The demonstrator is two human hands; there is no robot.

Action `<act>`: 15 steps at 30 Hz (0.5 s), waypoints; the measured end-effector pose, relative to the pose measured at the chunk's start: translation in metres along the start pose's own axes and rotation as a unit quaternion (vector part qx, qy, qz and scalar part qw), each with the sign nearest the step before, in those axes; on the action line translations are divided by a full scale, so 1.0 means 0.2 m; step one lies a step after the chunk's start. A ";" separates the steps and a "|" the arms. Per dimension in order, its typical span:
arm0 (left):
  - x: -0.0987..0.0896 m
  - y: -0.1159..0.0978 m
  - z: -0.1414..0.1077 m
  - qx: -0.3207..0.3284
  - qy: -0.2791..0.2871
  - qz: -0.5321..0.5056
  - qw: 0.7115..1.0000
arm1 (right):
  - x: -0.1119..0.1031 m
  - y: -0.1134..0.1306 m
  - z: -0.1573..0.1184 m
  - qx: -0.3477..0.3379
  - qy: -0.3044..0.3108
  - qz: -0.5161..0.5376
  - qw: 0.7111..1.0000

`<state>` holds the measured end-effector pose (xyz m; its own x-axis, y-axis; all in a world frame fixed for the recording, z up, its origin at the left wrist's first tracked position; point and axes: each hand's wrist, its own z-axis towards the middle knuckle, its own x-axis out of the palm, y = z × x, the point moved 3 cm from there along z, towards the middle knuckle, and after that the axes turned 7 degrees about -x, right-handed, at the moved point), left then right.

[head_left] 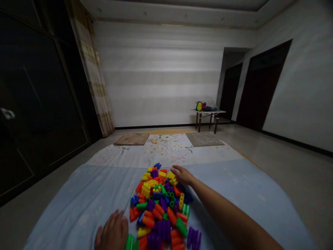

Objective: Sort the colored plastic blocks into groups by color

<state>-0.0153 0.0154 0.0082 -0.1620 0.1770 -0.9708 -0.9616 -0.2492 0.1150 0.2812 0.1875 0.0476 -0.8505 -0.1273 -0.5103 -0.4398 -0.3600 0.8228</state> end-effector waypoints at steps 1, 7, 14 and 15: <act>-0.01 -0.01 0.00 0.003 0.000 0.012 1.000 | -0.01 0.00 -0.05 0.012 -0.004 -0.007 1.000; -0.06 -0.04 0.00 0.010 0.013 0.048 0.999 | 0.10 0.10 -0.27 -0.030 0.050 0.026 0.998; 0.01 -0.01 0.02 0.009 -0.023 0.002 1.000 | -0.02 0.14 -0.41 0.022 -0.072 -0.008 0.997; 0.02 -0.01 0.02 0.012 -0.029 -0.006 0.999 | -0.07 0.14 -0.44 0.026 -0.096 -0.020 0.995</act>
<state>-0.0154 0.0199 0.0053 -0.1618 0.2354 -0.9583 -0.9685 -0.2242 0.1084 0.3058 0.0982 0.0549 -0.8697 0.0669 -0.4890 -0.4837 -0.3125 0.8176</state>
